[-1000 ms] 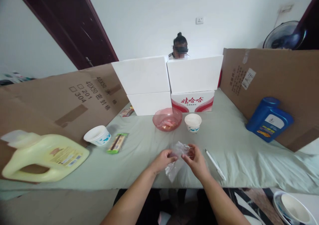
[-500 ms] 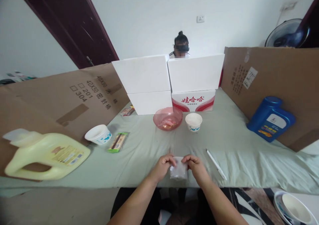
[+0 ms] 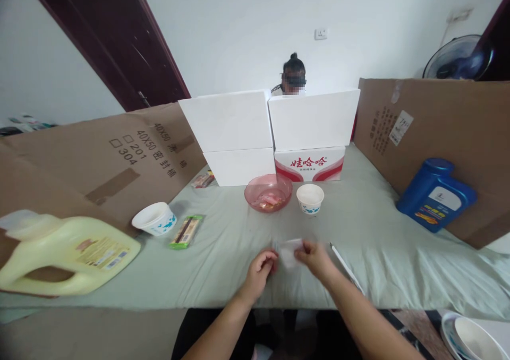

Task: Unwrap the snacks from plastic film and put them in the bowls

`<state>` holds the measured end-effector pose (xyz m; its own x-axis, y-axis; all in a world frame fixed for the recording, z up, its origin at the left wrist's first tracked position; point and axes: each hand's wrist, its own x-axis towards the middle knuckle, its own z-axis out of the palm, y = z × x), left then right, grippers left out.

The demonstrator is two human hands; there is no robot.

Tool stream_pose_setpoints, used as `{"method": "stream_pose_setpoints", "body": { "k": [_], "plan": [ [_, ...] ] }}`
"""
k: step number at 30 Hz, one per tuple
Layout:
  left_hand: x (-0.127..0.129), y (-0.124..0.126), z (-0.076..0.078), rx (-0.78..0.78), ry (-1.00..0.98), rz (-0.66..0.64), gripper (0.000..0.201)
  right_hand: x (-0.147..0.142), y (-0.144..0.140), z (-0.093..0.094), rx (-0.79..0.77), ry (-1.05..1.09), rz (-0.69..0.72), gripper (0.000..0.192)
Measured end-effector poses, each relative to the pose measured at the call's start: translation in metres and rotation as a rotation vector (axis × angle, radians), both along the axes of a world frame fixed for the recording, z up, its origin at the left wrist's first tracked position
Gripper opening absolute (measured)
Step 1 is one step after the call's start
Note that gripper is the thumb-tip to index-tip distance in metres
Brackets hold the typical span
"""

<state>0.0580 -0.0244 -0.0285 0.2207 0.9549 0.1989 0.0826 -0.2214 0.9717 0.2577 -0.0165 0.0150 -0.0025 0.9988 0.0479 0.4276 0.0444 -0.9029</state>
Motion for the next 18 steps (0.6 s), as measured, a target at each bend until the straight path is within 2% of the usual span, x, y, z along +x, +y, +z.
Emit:
{"method": "stream_pose_setpoints", "body": {
  "k": [2, 5, 7, 9, 14, 18],
  "plan": [
    [0.001, -0.001, -0.002, -0.02, 0.005, -0.023, 0.015, 0.023, 0.031, 0.025, 0.076, -0.084, -0.107, 0.024],
    [0.004, -0.002, -0.001, 0.073, 0.095, -0.062, 0.013, 0.052, 0.079, 0.061, 0.223, -0.24, -0.28, 0.032],
    [0.005, -0.002, 0.0, 0.139, 0.153, -0.069, 0.014, 0.061, 0.107, 0.076, 0.291, -0.656, -0.296, 0.037],
    [0.005, -0.001, -0.002, 0.16, 0.167, -0.067, 0.015, 0.064, 0.129, 0.08, 0.275, -0.852, -0.224, 0.036],
    [0.004, 0.001, -0.007, 0.125, 0.111, -0.053, 0.016, 0.061, 0.167, 0.065, 0.108, -0.955, -0.01, 0.019],
    [0.006, 0.0, -0.008, 0.115, 0.115, -0.041, 0.018, 0.057, 0.185, 0.06, 0.031, -0.968, 0.065, 0.029]
  ]
}}
